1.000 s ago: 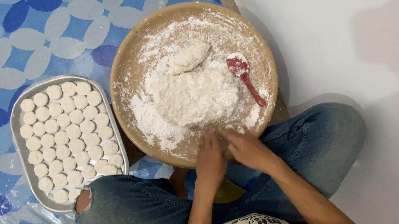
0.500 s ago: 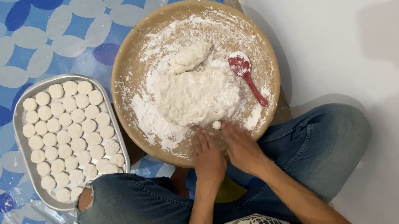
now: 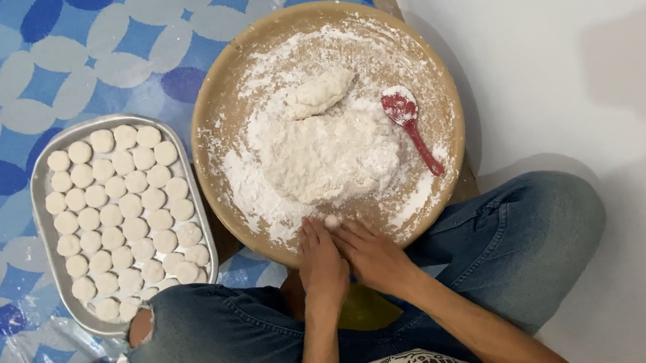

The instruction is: Forming small dough balls by hand, rolling them in flour, and placing them on a tray

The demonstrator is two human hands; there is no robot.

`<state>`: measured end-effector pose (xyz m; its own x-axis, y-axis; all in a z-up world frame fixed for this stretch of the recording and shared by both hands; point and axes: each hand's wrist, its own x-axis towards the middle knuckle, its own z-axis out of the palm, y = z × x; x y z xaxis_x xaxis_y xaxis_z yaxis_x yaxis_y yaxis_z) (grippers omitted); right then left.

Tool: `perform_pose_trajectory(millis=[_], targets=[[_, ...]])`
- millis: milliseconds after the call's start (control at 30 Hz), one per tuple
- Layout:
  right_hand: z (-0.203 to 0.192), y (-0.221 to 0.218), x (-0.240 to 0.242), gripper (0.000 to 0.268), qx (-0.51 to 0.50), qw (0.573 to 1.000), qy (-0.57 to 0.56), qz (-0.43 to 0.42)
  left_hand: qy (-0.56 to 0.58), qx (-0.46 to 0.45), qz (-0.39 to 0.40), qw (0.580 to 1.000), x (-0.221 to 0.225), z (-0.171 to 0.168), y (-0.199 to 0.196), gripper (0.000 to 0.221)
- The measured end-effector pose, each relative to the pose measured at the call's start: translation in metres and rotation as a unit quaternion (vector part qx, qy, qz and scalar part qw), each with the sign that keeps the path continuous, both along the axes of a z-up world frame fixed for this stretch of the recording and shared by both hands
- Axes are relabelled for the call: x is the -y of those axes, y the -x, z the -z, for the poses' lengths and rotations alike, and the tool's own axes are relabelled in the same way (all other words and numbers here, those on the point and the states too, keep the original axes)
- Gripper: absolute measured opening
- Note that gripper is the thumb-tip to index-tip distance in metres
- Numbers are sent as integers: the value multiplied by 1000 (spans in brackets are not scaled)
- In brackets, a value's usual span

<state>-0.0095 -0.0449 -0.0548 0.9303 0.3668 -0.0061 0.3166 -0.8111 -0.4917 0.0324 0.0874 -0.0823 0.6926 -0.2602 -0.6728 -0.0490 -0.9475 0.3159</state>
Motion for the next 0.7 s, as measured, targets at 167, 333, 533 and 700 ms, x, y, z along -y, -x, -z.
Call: perform_pose_trajectory(millis=[167, 333, 533, 700], targets=[[-3, -5, -1, 46, -2, 999, 52, 15, 17, -1, 1, 1000, -7, 23, 6, 91], [8, 8, 37, 38, -73, 986, 82, 127, 144, 59, 11, 988, 24, -23, 9, 81], [11, 23, 71, 49, -122, 958, 73, 248, 222, 65, 180, 956, 63, -41, 37, 73], [32, 33, 68, 66, -201, 958, 33, 204, 109, 177, 132, 969, 51, 9, 40, 69]])
